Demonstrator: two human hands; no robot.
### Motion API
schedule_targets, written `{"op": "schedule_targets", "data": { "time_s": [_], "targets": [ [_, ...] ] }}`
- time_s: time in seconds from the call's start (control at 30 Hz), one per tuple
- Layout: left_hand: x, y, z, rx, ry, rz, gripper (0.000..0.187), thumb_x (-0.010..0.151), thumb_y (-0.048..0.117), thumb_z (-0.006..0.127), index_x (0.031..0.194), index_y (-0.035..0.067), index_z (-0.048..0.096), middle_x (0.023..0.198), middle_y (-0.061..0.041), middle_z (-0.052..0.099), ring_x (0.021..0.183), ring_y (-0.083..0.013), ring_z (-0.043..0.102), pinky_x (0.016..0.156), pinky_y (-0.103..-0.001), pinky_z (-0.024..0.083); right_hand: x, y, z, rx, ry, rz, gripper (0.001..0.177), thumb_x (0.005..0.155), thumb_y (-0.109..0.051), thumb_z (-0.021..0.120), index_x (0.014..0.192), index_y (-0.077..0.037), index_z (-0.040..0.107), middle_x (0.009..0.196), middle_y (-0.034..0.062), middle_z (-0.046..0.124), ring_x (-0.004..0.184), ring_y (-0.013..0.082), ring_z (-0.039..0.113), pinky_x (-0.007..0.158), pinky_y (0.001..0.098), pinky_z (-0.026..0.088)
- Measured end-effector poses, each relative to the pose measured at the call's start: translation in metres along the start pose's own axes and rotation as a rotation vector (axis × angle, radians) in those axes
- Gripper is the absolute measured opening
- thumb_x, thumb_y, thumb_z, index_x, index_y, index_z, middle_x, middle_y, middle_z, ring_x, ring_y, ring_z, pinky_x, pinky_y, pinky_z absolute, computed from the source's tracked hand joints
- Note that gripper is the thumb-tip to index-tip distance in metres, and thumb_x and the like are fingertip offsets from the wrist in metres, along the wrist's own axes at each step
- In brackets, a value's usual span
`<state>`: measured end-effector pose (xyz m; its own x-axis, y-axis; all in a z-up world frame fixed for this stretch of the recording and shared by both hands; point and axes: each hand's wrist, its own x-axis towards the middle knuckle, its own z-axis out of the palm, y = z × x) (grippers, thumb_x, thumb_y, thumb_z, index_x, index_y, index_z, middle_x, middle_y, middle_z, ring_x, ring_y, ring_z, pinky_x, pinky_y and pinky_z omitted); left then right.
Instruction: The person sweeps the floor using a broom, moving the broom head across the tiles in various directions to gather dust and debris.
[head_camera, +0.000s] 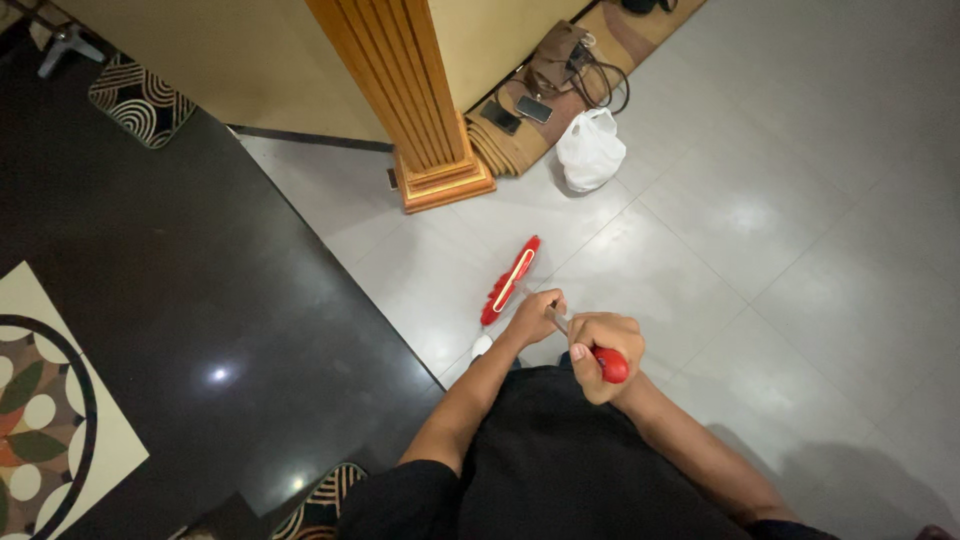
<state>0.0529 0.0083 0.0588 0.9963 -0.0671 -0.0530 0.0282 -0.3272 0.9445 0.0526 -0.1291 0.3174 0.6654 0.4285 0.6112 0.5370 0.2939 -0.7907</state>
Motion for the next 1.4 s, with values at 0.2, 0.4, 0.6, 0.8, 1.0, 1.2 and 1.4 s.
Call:
{"op": "schedule_targets", "data": {
  "time_s": [0.2,0.4,0.6,0.8,1.0,1.2,1.4],
  "targets": [
    [0.002,-0.003,0.003,0.032,0.034,0.017,0.013,0.083,0.014,0.063,0.079,0.005,0.054,0.071,-0.012,0.062,0.065,-0.0284,0.06,0.061,-0.04,0.045,0.001,0.003,0.001,0.003,0.011,0.009,0.026,0.089,-0.002,0.054,0.065,-0.004,0.044,0.055,0.0042,0.047,0.046,0.015,0.043,0.046,0.03,0.035],
    [0.001,0.0,0.004,0.015,0.03,0.01,0.013,0.082,0.014,0.062,0.078,0.004,0.054,0.071,-0.013,0.063,0.065,-0.0278,0.061,0.061,-0.039,0.046,-0.001,0.002,-0.002,0.032,0.004,0.013,0.028,0.092,-0.003,0.055,0.066,-0.003,0.044,0.056,0.0043,0.047,0.047,0.0147,0.043,0.047,0.0297,0.034],
    [0.0,0.013,0.0,-0.009,0.021,-0.072,0.013,0.086,0.014,0.062,0.079,0.004,0.057,0.069,-0.013,0.062,0.062,-0.0271,0.059,0.06,-0.039,0.045,0.001,0.001,-0.003,0.003,0.003,-0.002,0.027,0.091,-0.003,0.055,0.066,-0.004,0.044,0.055,0.0043,0.047,0.046,0.0142,0.043,0.046,0.0289,0.035],
    [0.0,0.011,-0.002,0.001,0.029,0.019,0.011,0.081,0.011,0.062,0.077,0.003,0.055,0.07,-0.013,0.063,0.063,-0.0275,0.06,0.06,-0.04,0.045,0.004,-0.003,-0.001,0.01,0.008,0.007,0.026,0.09,-0.002,0.054,0.066,-0.004,0.044,0.055,0.0047,0.047,0.046,0.0148,0.044,0.046,0.029,0.035],
    [-0.001,0.01,-0.001,0.015,0.051,-0.001,0.015,0.086,0.013,0.063,0.079,0.003,0.054,0.07,-0.015,0.061,0.062,-0.0279,0.059,0.06,-0.041,0.045,0.005,-0.003,0.0,0.019,-0.003,0.009,0.028,0.091,-0.003,0.055,0.066,-0.004,0.043,0.055,0.0039,0.046,0.046,0.0149,0.042,0.046,0.0295,0.034],
    [-0.001,0.004,0.0,-0.021,0.054,-0.002,0.017,0.089,0.013,0.062,0.08,0.003,0.053,0.067,-0.014,0.057,0.06,-0.0257,0.056,0.06,-0.039,0.045,0.005,-0.003,0.002,0.003,-0.011,0.002,0.028,0.092,-0.003,0.056,0.066,-0.005,0.043,0.055,0.0039,0.046,0.046,0.0152,0.043,0.047,0.0299,0.033],
    [-0.002,-0.005,-0.001,-0.037,0.042,0.01,0.012,0.083,0.011,0.062,0.078,0.004,0.054,0.069,-0.011,0.061,0.062,-0.0233,0.058,0.06,-0.037,0.045,0.002,0.005,0.004,0.011,-0.006,-0.018,0.028,0.091,-0.002,0.056,0.067,-0.005,0.043,0.056,0.0039,0.046,0.047,0.0158,0.044,0.047,0.0306,0.035]
  ]
}}
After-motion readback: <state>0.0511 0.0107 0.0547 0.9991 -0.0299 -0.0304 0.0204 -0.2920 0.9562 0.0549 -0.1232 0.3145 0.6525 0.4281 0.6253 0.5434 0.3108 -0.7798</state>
